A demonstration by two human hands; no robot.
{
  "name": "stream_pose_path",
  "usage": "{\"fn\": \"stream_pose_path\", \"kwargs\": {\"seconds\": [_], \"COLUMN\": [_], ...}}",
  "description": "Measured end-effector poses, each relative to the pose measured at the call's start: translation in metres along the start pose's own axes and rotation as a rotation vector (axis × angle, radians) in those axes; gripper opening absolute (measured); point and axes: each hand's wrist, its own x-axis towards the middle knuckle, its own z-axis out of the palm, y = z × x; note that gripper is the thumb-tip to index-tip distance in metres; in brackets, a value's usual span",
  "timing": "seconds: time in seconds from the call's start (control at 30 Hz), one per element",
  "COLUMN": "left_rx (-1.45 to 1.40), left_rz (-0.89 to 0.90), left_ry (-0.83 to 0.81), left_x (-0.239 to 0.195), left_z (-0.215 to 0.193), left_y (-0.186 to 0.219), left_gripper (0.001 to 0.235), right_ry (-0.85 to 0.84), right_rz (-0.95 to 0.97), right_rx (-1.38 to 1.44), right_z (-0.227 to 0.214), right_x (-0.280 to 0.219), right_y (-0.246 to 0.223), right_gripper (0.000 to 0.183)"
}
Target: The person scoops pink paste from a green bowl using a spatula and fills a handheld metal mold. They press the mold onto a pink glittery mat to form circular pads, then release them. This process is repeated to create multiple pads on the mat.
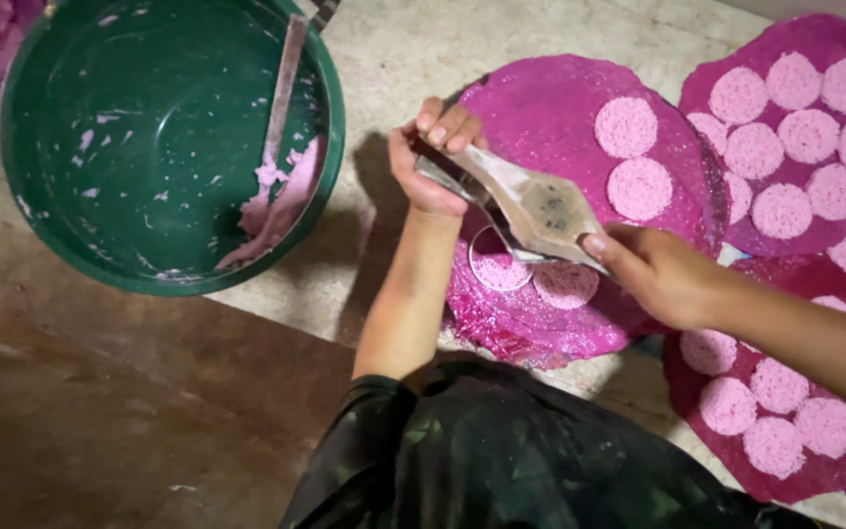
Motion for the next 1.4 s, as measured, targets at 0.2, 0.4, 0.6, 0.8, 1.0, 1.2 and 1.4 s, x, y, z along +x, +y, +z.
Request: {"fn": "stream_pose_path", "kwargs": {"seconds": [0.2,0.4,0.6,0.8,1.0,1.2,1.4], "left_rx": [0.118,0.124,0.13,0.205,0.222,0.831,1.96], "left_rz": [-0.031,0.007,0.029,-0.002,0.031,-0.13,-0.617], "left_ry": [-0.02,0.182,0.303,0.214,0.172,0.291,0.138], "left_x": [0.002,-0.023,-0.021,-0.007,0.0,-0.001,-0.066], "left_z": [0.015,0.018,0.005,0.004,0.025,0.065,0.086], "left_y": [0.028,0.021,-0.004,0.013,-0.001,0.031,0.006], "left_gripper": [0.027,0.024,0.024,0.026,0.028,0.038,0.085], "right_ry": [0.047,-0.141,-0.088,0.03,0.045,0.231,0.147], "right_rz": [-0.32,-0.068,-0.027,-0.188,-0.124,-0.645,-0.826], "right_rx": [0.154,0.101,0.11,0.138,0.042,0.379,1.146], "right_z": [0.016,0.021,0.005,0.015,0.019,0.059,0.081], "right_x": [0.009,0.005,0.003,0.011,0.025,0.05,0.033], "right_y": [-0.008,-0.001,0.009,0.015,0.024,0.067,0.104], "right_gripper": [0.071,0.072,0.072,0.072,0.063,0.078,0.08]}}
